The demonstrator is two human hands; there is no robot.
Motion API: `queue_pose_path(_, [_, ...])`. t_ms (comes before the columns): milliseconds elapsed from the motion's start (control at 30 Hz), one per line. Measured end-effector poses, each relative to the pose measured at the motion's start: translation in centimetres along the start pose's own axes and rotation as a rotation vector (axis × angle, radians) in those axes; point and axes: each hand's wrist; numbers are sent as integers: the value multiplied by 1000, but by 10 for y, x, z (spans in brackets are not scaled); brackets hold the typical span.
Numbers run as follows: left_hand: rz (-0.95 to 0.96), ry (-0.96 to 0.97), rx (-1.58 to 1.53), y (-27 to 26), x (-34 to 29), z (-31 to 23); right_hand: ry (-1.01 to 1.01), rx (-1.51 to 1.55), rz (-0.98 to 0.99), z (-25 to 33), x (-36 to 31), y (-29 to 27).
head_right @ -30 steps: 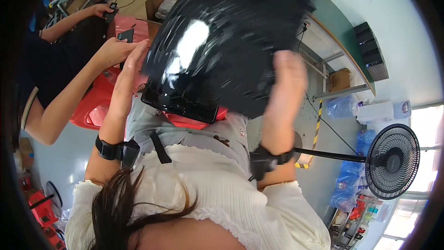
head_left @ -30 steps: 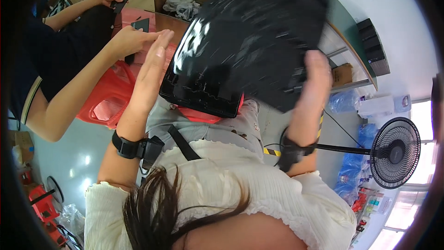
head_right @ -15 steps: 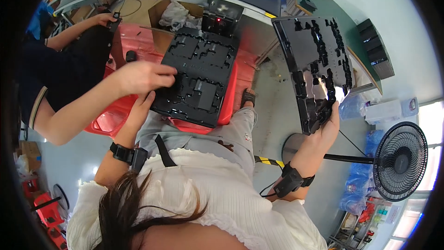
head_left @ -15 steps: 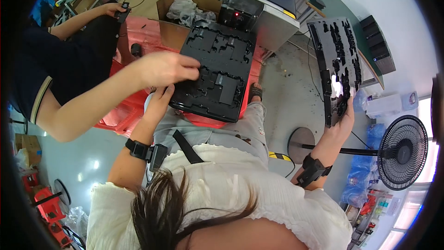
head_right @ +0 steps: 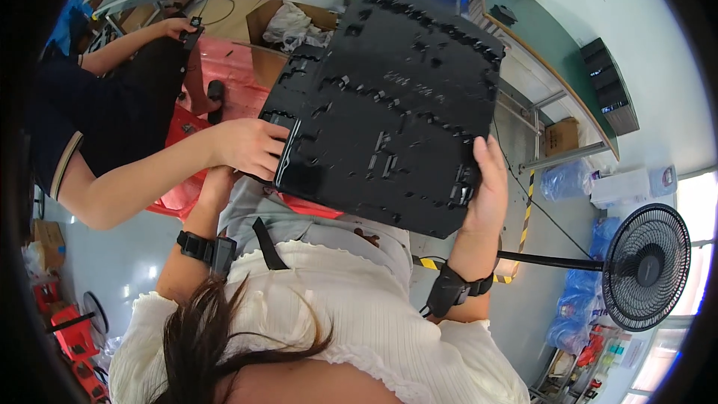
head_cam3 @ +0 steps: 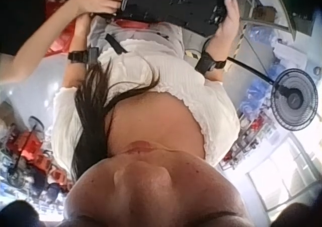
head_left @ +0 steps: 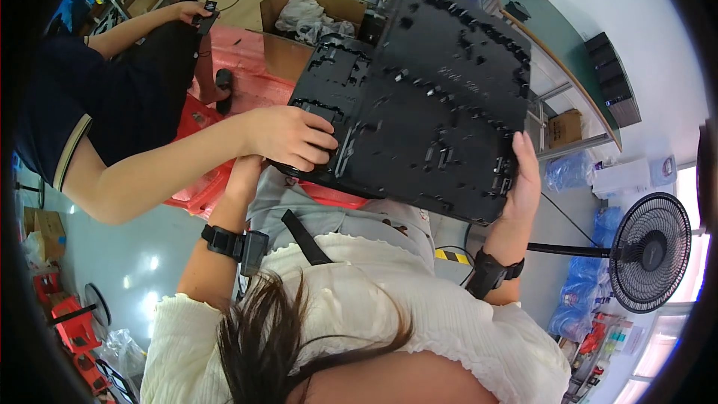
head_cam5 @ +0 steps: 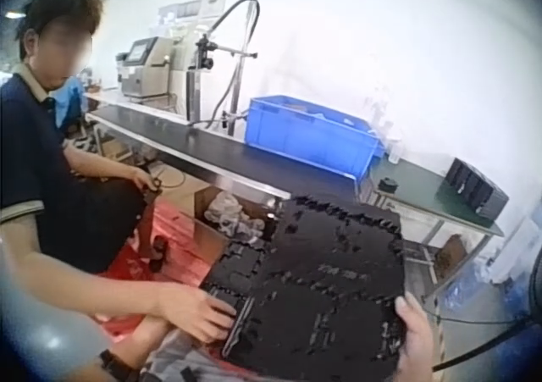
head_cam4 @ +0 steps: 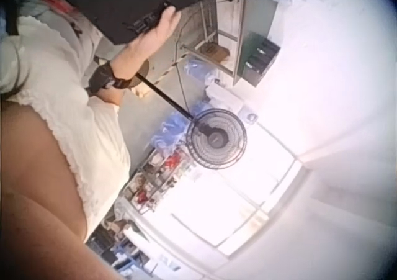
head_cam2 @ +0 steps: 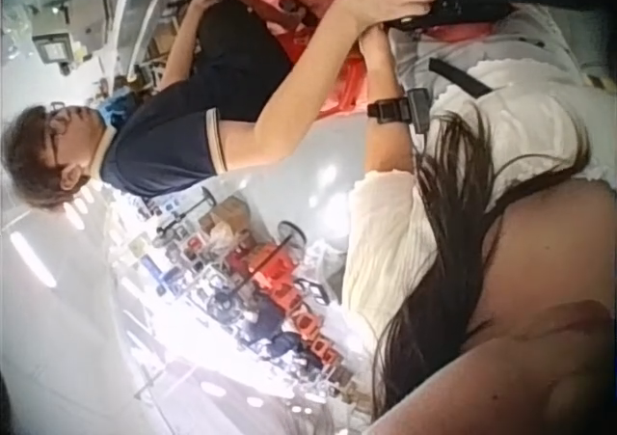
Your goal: The recorder is assembling black plastic electronic components by placing them on a red surface and attaching them to a conveyor belt system.
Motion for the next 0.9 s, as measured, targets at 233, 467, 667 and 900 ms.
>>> queue_pose_path(233, [59,180,310,3,8,-1,-1,61,50,-22,8,15])
queue_pose_path(467, [210,217,269,6,10,-6,174,-1141,87,-134,5,11])
queue_pose_path(667, [231,344,655,22,30,-19,417,-1468,288,-136,28,18])
queue_pose_path(900, [287,41,536,31,47,-41,513,-1427,404,-130,45,17])
Point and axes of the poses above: each hand's wrist, its own x-axis towards the middle knuckle, its own y-axis out of the palm, z = x × y, and after that the axes turned 8 degrees about z, right-handed
